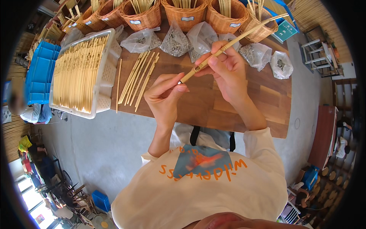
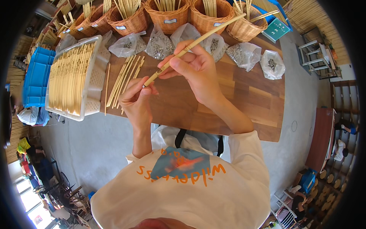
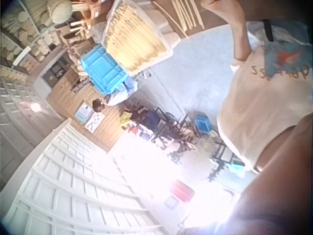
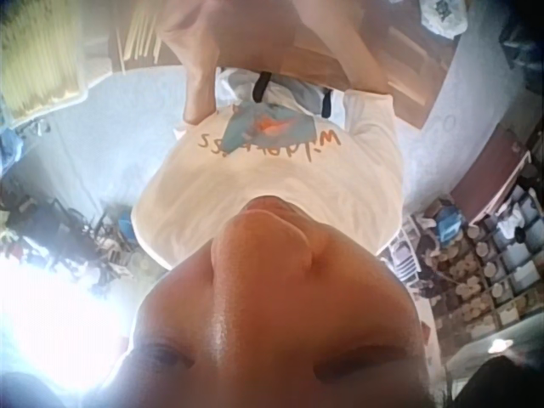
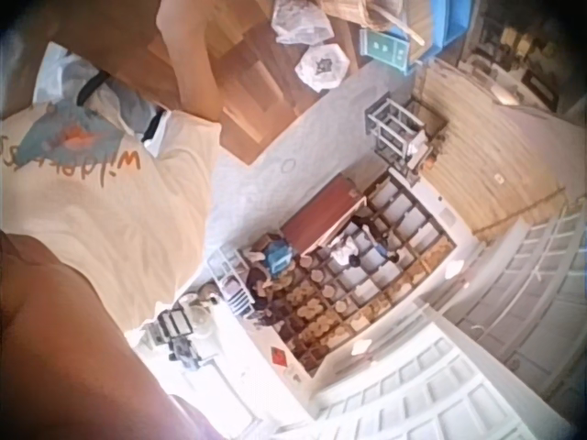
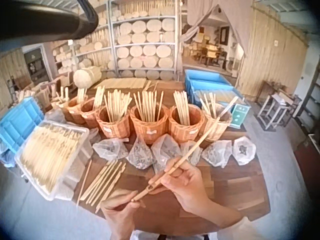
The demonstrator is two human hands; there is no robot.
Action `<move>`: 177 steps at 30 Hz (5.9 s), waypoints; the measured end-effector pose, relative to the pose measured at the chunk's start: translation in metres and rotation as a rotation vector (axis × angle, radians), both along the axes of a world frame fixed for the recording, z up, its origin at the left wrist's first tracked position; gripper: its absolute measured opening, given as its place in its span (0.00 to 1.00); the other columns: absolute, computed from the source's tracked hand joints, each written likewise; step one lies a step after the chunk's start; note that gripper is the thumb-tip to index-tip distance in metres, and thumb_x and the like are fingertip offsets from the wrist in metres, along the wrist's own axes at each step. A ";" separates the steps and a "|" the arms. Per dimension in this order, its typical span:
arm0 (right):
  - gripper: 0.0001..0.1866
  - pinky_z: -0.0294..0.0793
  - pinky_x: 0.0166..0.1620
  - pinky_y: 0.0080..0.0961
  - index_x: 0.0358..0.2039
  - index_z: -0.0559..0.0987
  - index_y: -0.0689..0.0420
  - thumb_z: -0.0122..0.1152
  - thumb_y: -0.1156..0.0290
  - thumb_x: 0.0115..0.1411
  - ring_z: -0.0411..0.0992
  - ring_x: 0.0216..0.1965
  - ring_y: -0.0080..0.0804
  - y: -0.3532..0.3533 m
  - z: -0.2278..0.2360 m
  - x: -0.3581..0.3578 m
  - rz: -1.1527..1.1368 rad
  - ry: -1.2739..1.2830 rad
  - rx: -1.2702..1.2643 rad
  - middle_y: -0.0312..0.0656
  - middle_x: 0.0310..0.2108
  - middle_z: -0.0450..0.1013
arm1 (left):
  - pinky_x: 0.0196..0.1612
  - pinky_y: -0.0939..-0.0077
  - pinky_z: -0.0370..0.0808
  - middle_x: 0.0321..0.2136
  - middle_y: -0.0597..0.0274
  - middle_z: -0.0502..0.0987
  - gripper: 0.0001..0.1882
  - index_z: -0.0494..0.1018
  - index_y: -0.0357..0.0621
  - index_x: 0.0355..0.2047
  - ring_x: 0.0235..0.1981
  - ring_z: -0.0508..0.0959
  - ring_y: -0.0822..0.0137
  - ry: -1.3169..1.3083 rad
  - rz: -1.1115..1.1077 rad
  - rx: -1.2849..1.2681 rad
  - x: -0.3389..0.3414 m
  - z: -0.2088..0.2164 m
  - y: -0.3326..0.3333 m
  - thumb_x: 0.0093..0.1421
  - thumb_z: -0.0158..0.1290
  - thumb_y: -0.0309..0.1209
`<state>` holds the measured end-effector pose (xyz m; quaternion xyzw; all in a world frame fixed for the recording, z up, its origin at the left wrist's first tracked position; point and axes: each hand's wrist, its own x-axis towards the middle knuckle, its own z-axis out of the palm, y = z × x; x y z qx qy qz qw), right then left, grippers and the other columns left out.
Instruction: The person assembles bamboo sticks by picking up individual sticks, sliding small metal or plastic rings onto them, and placing the finished sticks into a basket or a collection on the table.
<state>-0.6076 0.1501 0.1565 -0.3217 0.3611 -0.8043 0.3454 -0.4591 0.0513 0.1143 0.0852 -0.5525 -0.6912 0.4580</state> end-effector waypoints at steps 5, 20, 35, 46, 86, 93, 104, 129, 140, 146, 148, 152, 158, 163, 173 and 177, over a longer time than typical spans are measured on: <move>0.10 0.86 0.45 0.36 0.44 0.69 0.61 0.59 0.80 0.66 0.81 0.44 0.42 0.004 0.002 0.001 -0.083 0.180 -0.034 0.51 0.38 0.79 | 0.30 0.74 0.80 0.38 0.52 0.80 0.14 0.81 0.35 0.46 0.29 0.80 0.65 -0.023 0.044 -0.022 0.001 0.006 0.002 0.60 0.63 0.23; 0.09 0.86 0.43 0.37 0.35 0.75 0.63 0.65 0.88 0.58 0.83 0.42 0.50 0.030 0.025 -0.011 0.051 0.576 -0.109 0.56 0.36 0.80 | 0.27 0.76 0.78 0.30 0.50 0.81 0.13 0.82 0.30 0.40 0.24 0.81 0.64 -0.031 -0.094 -0.070 0.016 0.011 -0.004 0.57 0.66 0.26; 0.12 0.87 0.40 0.35 0.33 0.74 0.63 0.67 0.91 0.54 0.83 0.42 0.54 0.038 0.030 -0.014 0.119 0.471 -0.118 0.55 0.34 0.80 | 0.28 0.80 0.75 0.31 0.52 0.84 0.13 0.85 0.33 0.36 0.27 0.81 0.68 -0.096 0.018 -0.270 0.025 0.026 0.006 0.49 0.68 0.21; 0.15 0.84 0.46 0.55 0.40 0.74 0.66 0.62 0.93 0.54 0.80 0.43 0.62 0.046 0.032 -0.020 0.211 0.577 -0.190 0.67 0.39 0.78 | 0.24 0.79 0.72 0.27 0.56 0.83 0.15 0.84 0.34 0.35 0.24 0.80 0.67 -0.173 0.050 -0.550 0.028 0.041 0.001 0.45 0.70 0.25; 0.07 0.77 0.39 0.33 0.36 0.76 0.61 0.59 0.73 0.59 0.75 0.37 0.41 -0.010 -0.072 -0.007 -0.023 1.844 0.758 0.45 0.37 0.70 | 0.33 0.80 0.74 0.33 0.61 0.81 0.09 0.81 0.36 0.44 0.30 0.76 0.75 -0.404 0.682 -0.233 0.068 0.020 -0.026 0.64 0.58 0.21; 0.07 0.79 0.37 0.28 0.34 0.78 0.61 0.60 0.77 0.52 0.74 0.39 0.39 -0.044 -0.143 -0.007 -0.215 2.053 0.619 0.43 0.33 0.71 | 0.36 0.74 0.77 0.34 0.57 0.83 0.06 0.82 0.35 0.38 0.30 0.81 0.68 -0.793 0.495 -0.372 0.043 -0.039 -0.058 0.61 0.61 0.22; 0.05 0.79 0.38 0.37 0.35 0.80 0.58 0.59 0.73 0.59 0.78 0.36 0.43 -0.104 -0.112 0.004 -0.245 1.540 0.580 0.42 0.33 0.75 | 0.37 0.60 0.76 0.34 0.49 0.79 0.07 0.81 0.34 0.38 0.34 0.80 0.52 -0.918 0.674 -0.867 0.003 -0.122 -0.102 0.62 0.58 0.25; 0.10 0.80 0.40 0.37 0.36 0.76 0.61 0.62 0.77 0.52 0.77 0.39 0.44 -0.166 -0.123 -0.025 -0.048 1.949 0.197 0.43 0.37 0.74 | 0.36 0.68 0.78 0.39 0.54 0.83 0.07 0.82 0.36 0.40 0.34 0.82 0.62 -0.808 0.730 -0.520 0.040 -0.080 -0.116 0.64 0.58 0.25; 0.12 0.84 0.37 0.31 0.48 0.71 0.61 0.60 0.79 0.65 0.79 0.35 0.32 -0.005 -0.034 -0.032 -0.249 0.152 0.152 0.39 0.39 0.73 | 0.41 0.81 0.80 0.37 0.57 0.83 0.13 0.82 0.34 0.45 0.35 0.83 0.72 -0.304 0.029 -0.083 -0.022 0.007 -0.057 0.59 0.62 0.17; 0.11 0.87 0.43 0.36 0.47 0.70 0.58 0.59 0.79 0.66 0.78 0.40 0.33 0.027 -0.040 -0.018 -0.332 -0.095 -0.039 0.43 0.41 0.74 | 0.43 0.76 0.81 0.37 0.55 0.83 0.10 0.79 0.32 0.41 0.37 0.83 0.68 -0.253 -0.285 0.093 -0.060 -0.013 -0.014 0.58 0.62 0.15; 0.11 0.87 0.44 0.37 0.46 0.69 0.57 0.59 0.79 0.66 0.78 0.42 0.33 0.035 -0.043 -0.014 -0.384 -0.114 -0.064 0.43 0.42 0.74 | 0.43 0.74 0.82 0.37 0.53 0.83 0.09 0.78 0.32 0.39 0.37 0.84 0.67 -0.181 -0.346 0.136 -0.059 -0.016 -0.006 0.58 0.62 0.14; 0.11 0.87 0.43 0.37 0.45 0.69 0.56 0.59 0.79 0.66 0.78 0.43 0.33 0.042 -0.047 -0.005 -0.391 -0.109 -0.076 0.44 0.42 0.75 | 0.42 0.74 0.83 0.36 0.52 0.83 0.09 0.79 0.31 0.39 0.36 0.84 0.65 -0.120 -0.387 0.167 -0.050 -0.016 0.003 0.57 0.62 0.14; 0.12 0.87 0.43 0.37 0.46 0.69 0.57 0.59 0.81 0.65 0.79 0.42 0.36 0.043 -0.046 0.003 -0.431 -0.029 -0.059 0.47 0.41 0.76 | 0.41 0.76 0.83 0.34 0.53 0.83 0.11 0.81 0.30 0.38 0.36 0.84 0.66 -0.145 -0.339 0.140 -0.042 -0.008 0.006 0.54 0.64 0.13; 0.11 0.87 0.44 0.37 0.44 0.71 0.62 0.60 0.85 0.63 0.81 0.42 0.43 0.053 -0.036 0.008 -0.467 0.113 -0.013 0.53 0.39 0.78 | 0.39 0.78 0.82 0.34 0.52 0.84 0.11 0.82 0.31 0.36 0.34 0.83 0.67 -0.140 -0.241 -0.017 -0.036 -0.004 0.006 0.52 0.65 0.11; 0.10 0.85 0.45 0.32 0.42 0.75 0.66 0.63 0.87 0.60 0.82 0.42 0.40 0.058 -0.028 0.010 -0.466 0.138 0.031 0.50 0.38 0.80 | 0.41 0.77 0.80 0.35 0.53 0.84 0.09 0.83 0.31 0.34 0.35 0.83 0.69 -0.116 -0.219 -0.156 -0.035 0.000 0.012 0.51 0.65 0.11; 0.12 0.85 0.45 0.29 0.45 0.75 0.68 0.64 0.84 0.61 0.82 0.42 0.35 0.043 -0.017 -0.007 -0.435 0.213 0.144 0.47 0.38 0.79 | 0.43 0.77 0.80 0.39 0.54 0.84 0.22 0.78 0.33 0.48 0.36 0.84 0.68 -0.205 -0.170 -0.176 -0.042 -0.008 0.010 0.52 0.66 0.13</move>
